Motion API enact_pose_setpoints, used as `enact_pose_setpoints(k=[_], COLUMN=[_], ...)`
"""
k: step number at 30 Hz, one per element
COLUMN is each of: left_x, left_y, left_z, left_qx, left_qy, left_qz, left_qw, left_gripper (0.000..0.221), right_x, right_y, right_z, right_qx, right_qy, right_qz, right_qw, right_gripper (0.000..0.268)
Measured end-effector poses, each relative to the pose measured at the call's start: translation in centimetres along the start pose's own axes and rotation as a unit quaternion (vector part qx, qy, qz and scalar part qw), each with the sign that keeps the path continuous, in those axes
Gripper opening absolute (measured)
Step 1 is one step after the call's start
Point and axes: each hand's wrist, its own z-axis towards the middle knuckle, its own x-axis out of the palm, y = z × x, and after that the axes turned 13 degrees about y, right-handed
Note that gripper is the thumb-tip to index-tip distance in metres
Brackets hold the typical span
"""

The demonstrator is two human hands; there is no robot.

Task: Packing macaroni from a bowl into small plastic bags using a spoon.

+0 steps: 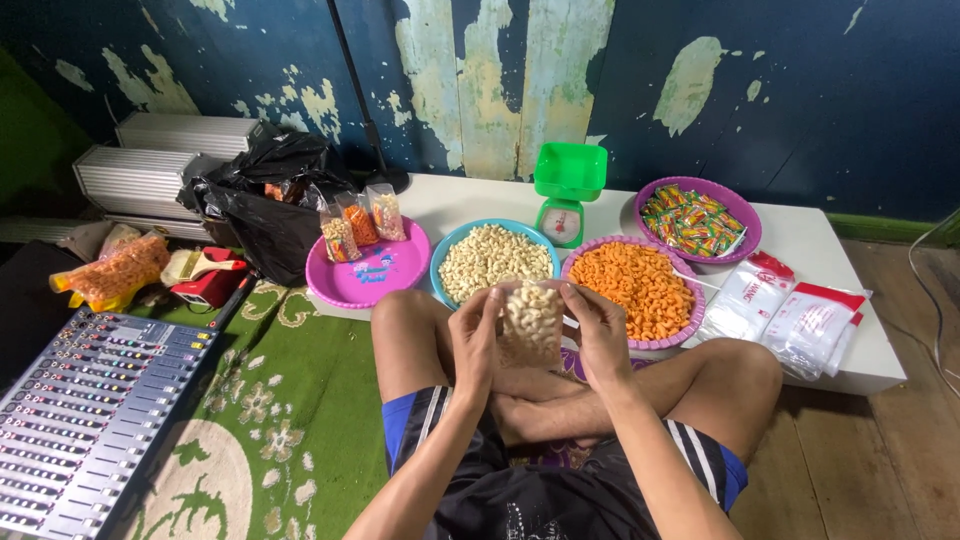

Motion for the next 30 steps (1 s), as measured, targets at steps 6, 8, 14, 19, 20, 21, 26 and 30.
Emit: enact_pose_setpoints(k=[6,8,14,19,20,21,26,30], left_x=[0.3,0.0,0.0,0.3,0.2,0.1,-0.1,-1.8], left_y=[0.8,0.1,0.9,0.2,0.3,0.5,0.9,3.5], left_z=[0.4,0.2,0.2,0.0,-0.1,0.0,0.9,2.1], left_qx=[-0.041,-0.024,-0.024,-0.015,-0.013,-0.013,-0.024,-0.067], left_qy=[-0.062,-0.032,-0.008,-0.058,-0.06,-0.062,-0.054,0.037], left_qz=[-0.058,-0.035,-0.001,0.024,0.029,0.034,0.039,0.005], left_qw=[0.996,0.999,1.0,0.998,0.998,0.997,0.997,0.997], left_gripper=[0.028,0.031,0.018,0.016,0.016,0.016,0.018,0.042], right_x=[0.5,0.5,0.6,0.3,0.2,0.0,0.0,-0.7], right_y=[1.2,1.1,1.1,0.1,-0.1,-0.4,-0.8,-3.0], right_z=[-0.5,-0.6,-0.7,-0.4,-0.2,-0.1,1.2,2.9], right_qx=[-0.006,-0.006,-0.015,-0.024,-0.025,-0.025,-0.023,-0.011], right_qy=[-0.014,-0.013,-0.007,-0.006,-0.004,-0.004,-0.007,-0.011], right_qz=[-0.027,-0.03,-0.027,-0.004,-0.006,-0.007,-0.022,-0.034], right_qw=[1.0,0.999,0.999,1.0,1.0,1.0,0.999,0.999], right_gripper=[0.027,0.027,0.027,0.025,0.024,0.024,0.024,0.025])
